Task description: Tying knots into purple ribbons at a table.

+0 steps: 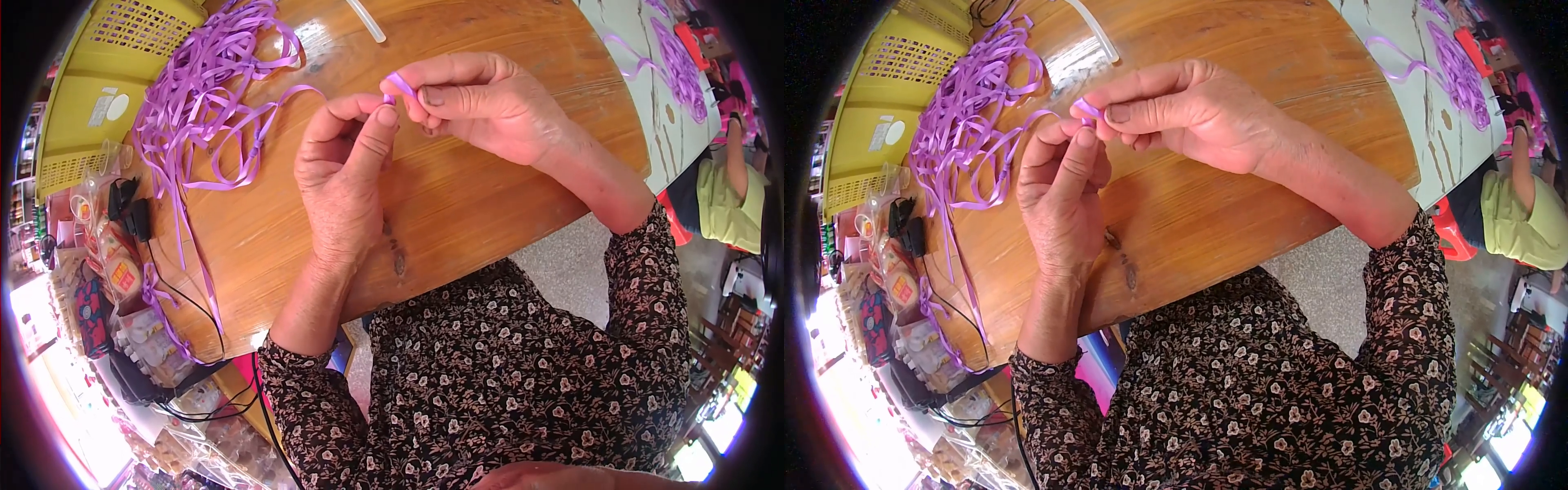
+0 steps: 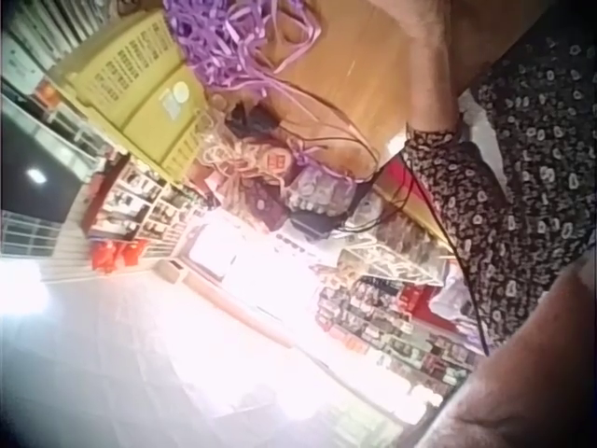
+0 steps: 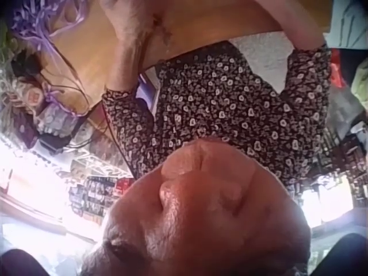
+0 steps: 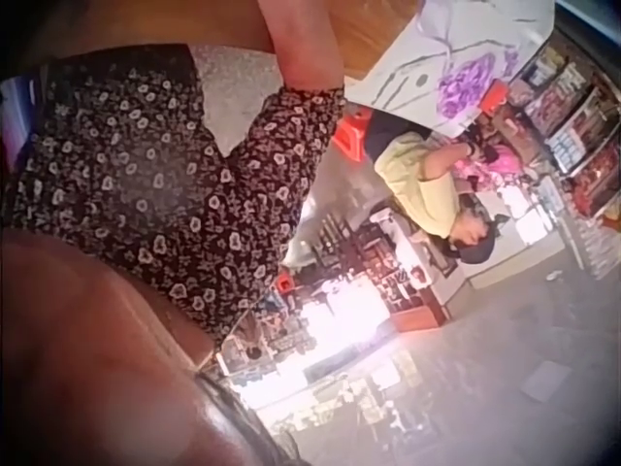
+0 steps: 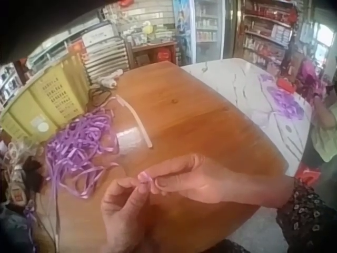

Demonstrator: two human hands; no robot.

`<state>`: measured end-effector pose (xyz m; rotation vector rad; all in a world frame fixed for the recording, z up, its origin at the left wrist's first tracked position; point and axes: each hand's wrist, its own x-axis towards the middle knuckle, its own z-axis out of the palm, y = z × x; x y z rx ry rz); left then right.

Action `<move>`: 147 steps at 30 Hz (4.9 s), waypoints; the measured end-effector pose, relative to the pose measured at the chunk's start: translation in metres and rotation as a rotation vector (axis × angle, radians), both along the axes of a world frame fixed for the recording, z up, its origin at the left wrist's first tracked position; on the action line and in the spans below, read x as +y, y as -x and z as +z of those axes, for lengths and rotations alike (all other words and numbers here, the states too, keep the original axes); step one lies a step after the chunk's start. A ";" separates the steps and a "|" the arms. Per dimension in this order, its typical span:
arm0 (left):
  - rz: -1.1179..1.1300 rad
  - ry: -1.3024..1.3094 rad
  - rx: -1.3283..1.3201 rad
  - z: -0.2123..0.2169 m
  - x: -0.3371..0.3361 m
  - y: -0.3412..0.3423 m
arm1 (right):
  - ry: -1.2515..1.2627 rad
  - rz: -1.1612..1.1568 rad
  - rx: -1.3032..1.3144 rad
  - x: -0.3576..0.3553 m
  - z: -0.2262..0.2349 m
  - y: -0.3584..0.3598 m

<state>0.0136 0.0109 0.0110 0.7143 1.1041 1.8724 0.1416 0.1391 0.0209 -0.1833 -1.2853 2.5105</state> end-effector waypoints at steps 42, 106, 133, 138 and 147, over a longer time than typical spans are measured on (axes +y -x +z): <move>-0.005 0.104 0.053 0.003 -0.004 -0.003 | -1.069 -0.243 -0.065 -0.006 0.002 0.001; -0.266 -0.068 -0.241 -0.005 -0.001 0.005 | -0.463 -0.120 -0.429 -0.003 0.029 -0.006; -0.149 -0.069 -0.279 -0.004 -0.003 0.003 | -1.251 -0.594 0.185 -0.012 0.000 0.002; -0.090 -0.092 -0.023 -0.005 -0.002 0.000 | -1.089 -0.477 0.089 -0.007 0.007 -0.001; -0.139 0.005 -0.138 -0.005 -0.002 -0.002 | -1.440 -0.574 0.115 -0.007 0.030 -0.010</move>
